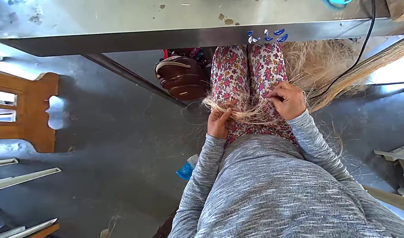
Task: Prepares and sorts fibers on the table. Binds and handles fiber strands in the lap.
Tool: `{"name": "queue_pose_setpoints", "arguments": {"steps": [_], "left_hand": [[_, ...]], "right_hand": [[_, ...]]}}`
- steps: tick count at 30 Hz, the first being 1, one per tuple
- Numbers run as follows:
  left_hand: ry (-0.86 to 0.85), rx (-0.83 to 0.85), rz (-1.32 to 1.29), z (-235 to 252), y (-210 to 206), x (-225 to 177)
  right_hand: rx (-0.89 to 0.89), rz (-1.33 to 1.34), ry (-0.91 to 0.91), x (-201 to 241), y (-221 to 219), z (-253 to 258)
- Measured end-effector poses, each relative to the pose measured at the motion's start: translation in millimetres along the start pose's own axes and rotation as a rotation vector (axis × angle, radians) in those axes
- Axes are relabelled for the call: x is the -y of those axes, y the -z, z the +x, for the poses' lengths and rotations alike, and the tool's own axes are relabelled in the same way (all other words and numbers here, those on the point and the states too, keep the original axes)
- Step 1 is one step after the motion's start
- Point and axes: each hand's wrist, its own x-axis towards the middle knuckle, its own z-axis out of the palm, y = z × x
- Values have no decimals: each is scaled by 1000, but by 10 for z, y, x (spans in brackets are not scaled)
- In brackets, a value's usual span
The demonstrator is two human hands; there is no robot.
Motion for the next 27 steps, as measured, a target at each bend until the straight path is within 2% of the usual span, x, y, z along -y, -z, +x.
{"name": "queue_pose_setpoints", "arguments": {"steps": [11,15,20,25,27], "left_hand": [[-25,140,185,-10,-41,-6],[-27,81,243,-4,-75,-1],[-13,70,200,13,-46,14],[-12,54,167,14,-64,21],[-18,59,167,16,-61,26]], "right_hand": [[-208,78,-16,-122,19,-14],[-233,89,0,-65,47,-42],[-319,156,61,167,315,-225],[-507,-6,72,254,519,-425],[-517,-134,65,281,617,-470]]}}
